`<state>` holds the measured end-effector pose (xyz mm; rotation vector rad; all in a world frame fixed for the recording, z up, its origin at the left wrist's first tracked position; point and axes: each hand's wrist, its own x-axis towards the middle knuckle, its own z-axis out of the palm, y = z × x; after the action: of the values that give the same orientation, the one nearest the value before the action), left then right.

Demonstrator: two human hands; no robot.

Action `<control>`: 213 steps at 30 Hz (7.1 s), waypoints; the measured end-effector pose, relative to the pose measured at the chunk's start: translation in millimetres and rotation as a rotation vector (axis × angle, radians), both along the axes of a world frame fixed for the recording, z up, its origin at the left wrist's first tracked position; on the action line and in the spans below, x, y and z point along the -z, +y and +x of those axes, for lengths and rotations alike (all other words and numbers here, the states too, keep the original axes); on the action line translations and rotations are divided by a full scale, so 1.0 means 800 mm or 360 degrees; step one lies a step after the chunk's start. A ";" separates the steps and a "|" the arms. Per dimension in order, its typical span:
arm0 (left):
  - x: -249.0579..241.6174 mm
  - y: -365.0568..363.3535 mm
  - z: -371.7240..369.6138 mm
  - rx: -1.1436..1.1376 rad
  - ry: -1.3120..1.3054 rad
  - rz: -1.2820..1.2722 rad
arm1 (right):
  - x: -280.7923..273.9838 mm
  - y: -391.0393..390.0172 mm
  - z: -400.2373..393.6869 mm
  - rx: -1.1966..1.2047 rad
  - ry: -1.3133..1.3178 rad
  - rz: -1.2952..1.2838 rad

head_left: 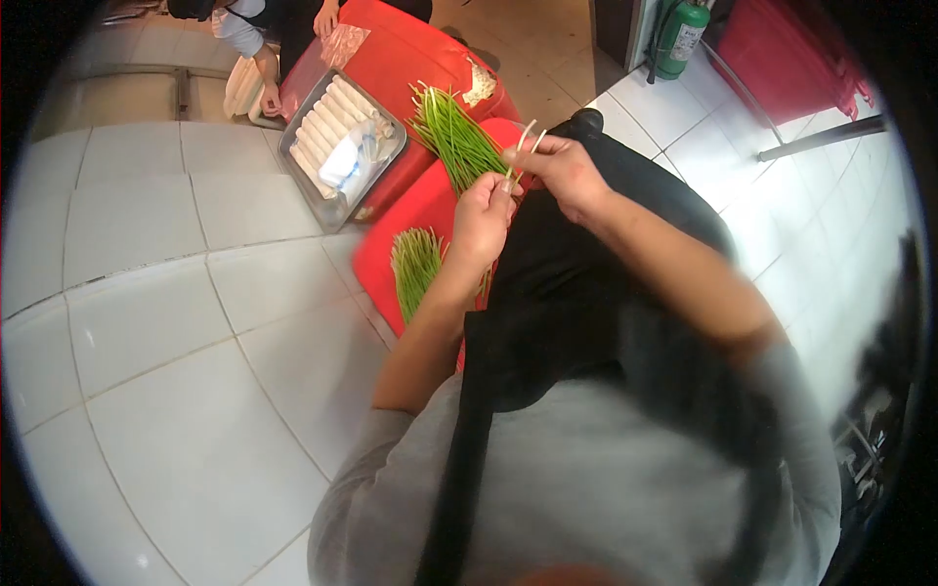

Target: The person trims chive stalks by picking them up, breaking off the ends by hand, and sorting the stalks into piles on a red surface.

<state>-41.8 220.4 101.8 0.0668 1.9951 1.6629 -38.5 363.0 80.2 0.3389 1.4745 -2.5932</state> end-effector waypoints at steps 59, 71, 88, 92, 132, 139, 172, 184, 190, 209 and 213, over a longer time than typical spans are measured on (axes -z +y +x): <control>0.168 -0.357 0.047 -0.1036 -0.0091 -0.0469 | 0.063 -0.028 -0.009 -0.1030 0.0312 0.1030; 0.046 -0.296 0.021 -0.0769 0.0349 -0.0602 | 0.061 -0.023 -0.015 -0.1015 0.0286 0.0969; -0.038 -0.009 0.003 -0.0096 0.0110 0.0360 | -0.047 0.007 0.019 -0.0118 0.0261 0.0139; -0.049 0.023 0.010 0.0023 0.0146 0.0200 | -0.060 0.027 0.042 -0.0060 0.0270 0.0036; -0.044 0.044 0.008 0.0080 0.0267 0.0089 | -0.053 0.157 0.053 0.0596 0.0309 -0.0324; -0.049 0.054 0.025 0.0032 0.0524 0.0002 | -0.048 0.063 0.049 0.0065 0.0031 -0.0129; -0.088 0.058 0.035 0.0258 0.0958 -0.0455 | -0.070 0.119 0.050 0.0165 0.0994 0.1235; -0.079 0.047 0.035 0.0197 0.0890 -0.0379 | -0.071 0.136 0.051 0.0127 0.0623 0.0757; -0.075 0.046 0.036 0.0154 0.0907 -0.0368 | -0.053 0.118 0.048 -0.0042 0.0772 0.0974; -0.069 0.037 0.036 0.0117 0.0841 -0.0371 | -0.043 0.117 0.050 -0.0051 0.0283 0.0518; -0.070 0.036 0.036 0.0107 0.0859 -0.0359 | -0.049 0.132 0.051 0.0026 0.0266 0.0591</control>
<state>-12.9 249.5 158.1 0.5439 2.5288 1.4694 2.5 468.8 119.1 0.1745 2.0222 -2.3986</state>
